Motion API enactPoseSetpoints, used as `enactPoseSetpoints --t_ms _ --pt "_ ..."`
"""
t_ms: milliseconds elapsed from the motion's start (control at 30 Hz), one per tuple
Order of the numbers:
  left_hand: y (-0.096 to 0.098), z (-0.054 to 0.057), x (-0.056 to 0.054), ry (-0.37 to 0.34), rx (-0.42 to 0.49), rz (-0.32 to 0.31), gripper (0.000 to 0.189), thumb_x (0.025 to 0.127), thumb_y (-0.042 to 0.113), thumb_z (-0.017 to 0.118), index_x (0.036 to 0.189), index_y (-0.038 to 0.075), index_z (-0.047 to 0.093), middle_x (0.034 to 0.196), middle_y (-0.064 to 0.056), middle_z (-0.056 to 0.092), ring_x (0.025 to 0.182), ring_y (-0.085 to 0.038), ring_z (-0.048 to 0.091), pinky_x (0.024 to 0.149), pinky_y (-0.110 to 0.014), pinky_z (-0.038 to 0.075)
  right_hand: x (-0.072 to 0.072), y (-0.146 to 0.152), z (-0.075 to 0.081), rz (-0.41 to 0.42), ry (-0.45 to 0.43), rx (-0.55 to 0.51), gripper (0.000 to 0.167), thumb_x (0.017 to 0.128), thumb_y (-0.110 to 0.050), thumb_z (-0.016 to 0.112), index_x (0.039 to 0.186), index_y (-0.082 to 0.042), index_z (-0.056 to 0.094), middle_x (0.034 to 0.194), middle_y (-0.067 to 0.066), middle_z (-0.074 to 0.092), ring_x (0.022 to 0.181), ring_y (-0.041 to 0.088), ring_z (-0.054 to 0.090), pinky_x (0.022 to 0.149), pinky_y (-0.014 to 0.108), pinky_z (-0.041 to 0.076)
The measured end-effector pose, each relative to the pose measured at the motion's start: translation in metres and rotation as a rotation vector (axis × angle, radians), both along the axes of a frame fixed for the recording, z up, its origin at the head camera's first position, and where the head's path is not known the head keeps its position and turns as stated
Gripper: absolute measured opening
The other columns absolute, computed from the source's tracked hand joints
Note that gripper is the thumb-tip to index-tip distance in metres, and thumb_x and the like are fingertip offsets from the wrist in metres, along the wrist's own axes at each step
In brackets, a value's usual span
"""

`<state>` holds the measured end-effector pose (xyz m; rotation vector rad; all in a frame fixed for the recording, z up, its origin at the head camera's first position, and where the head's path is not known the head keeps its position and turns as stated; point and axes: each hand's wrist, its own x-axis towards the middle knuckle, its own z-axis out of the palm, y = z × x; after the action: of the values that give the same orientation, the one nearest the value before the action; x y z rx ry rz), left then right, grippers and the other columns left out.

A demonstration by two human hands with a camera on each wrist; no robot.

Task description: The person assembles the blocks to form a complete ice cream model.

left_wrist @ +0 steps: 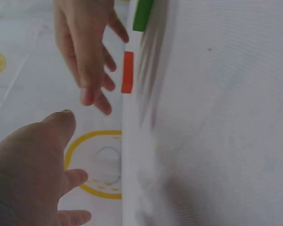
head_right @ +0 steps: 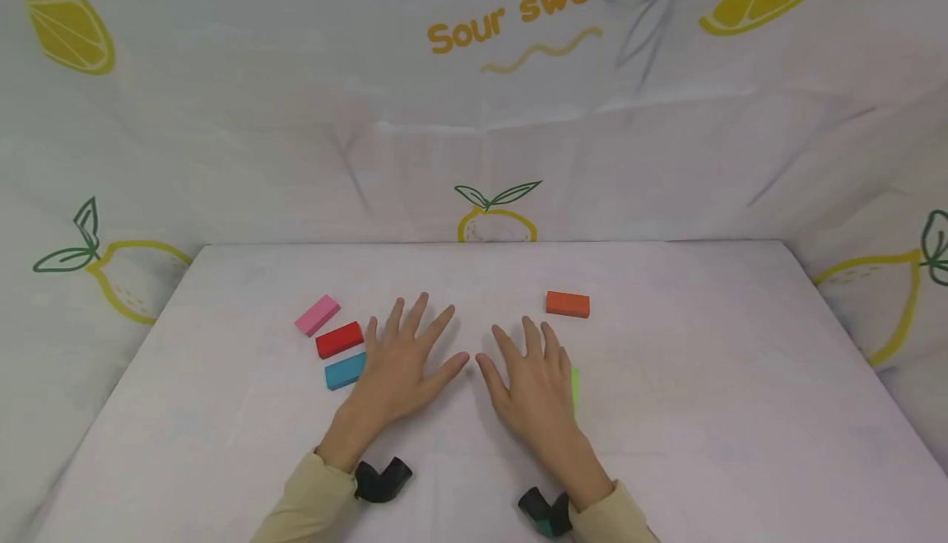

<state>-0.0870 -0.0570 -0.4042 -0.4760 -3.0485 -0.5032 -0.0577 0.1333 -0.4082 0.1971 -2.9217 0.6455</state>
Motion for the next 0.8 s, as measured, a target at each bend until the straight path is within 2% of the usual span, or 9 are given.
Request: enactPoseSetpoints --t_ms 133,367,567,600,800 --pt "-0.008 0.008 0.0 0.017 0.077 -0.024 0.065 0.093 0.055 0.064 0.149 0.025 0.053 0.162 -0.015 0.041 0.151 -0.045 0.033 0.114 -0.076 0.026 0.003 0.002 0.0 -0.021 0.015 -0.014 0.047 0.097 -0.037 0.066 0.135 -0.01 0.066 0.144 0.029 0.054 0.137 0.053 0.045 0.098 0.075 0.044" --pt "-0.033 0.016 0.0 0.067 0.222 -0.003 0.055 0.088 0.042 0.077 0.137 0.021 0.065 0.152 -0.013 0.052 0.142 -0.038 0.045 0.113 -0.069 0.034 0.013 0.007 0.0 -0.05 0.087 -0.061 0.04 0.09 -0.033 0.076 0.121 -0.008 0.073 0.128 0.023 0.063 0.122 0.047 0.054 0.088 0.065 0.05" --pt "-0.06 0.018 -0.003 0.074 0.251 0.008 0.053 0.086 0.039 0.08 0.134 0.019 0.068 0.144 -0.013 0.06 0.133 -0.035 0.055 0.103 -0.06 0.047 0.02 0.01 0.0 -0.072 0.11 -0.077 0.038 0.086 -0.029 0.08 0.118 -0.008 0.075 0.119 0.019 0.064 0.112 0.044 0.056 0.082 0.057 0.05" --pt "-0.064 0.019 -0.003 0.073 0.252 0.01 0.053 0.086 0.039 0.081 0.133 0.018 0.068 0.143 -0.013 0.06 0.128 -0.035 0.059 0.101 -0.058 0.049 0.021 0.01 0.0 -0.077 0.109 -0.074 0.038 0.086 -0.029 0.08 0.118 -0.008 0.075 0.117 0.019 0.065 0.111 0.043 0.056 0.081 0.056 0.05" --pt "-0.084 0.022 -0.004 0.024 0.287 0.045 0.056 0.085 0.038 0.083 0.134 0.015 0.068 0.138 -0.011 0.062 0.117 -0.029 0.065 0.097 -0.051 0.054 0.024 0.012 0.003 -0.094 0.088 -0.055 0.04 0.085 -0.028 0.082 0.119 -0.007 0.075 0.109 0.017 0.065 0.104 0.04 0.056 0.078 0.051 0.049"
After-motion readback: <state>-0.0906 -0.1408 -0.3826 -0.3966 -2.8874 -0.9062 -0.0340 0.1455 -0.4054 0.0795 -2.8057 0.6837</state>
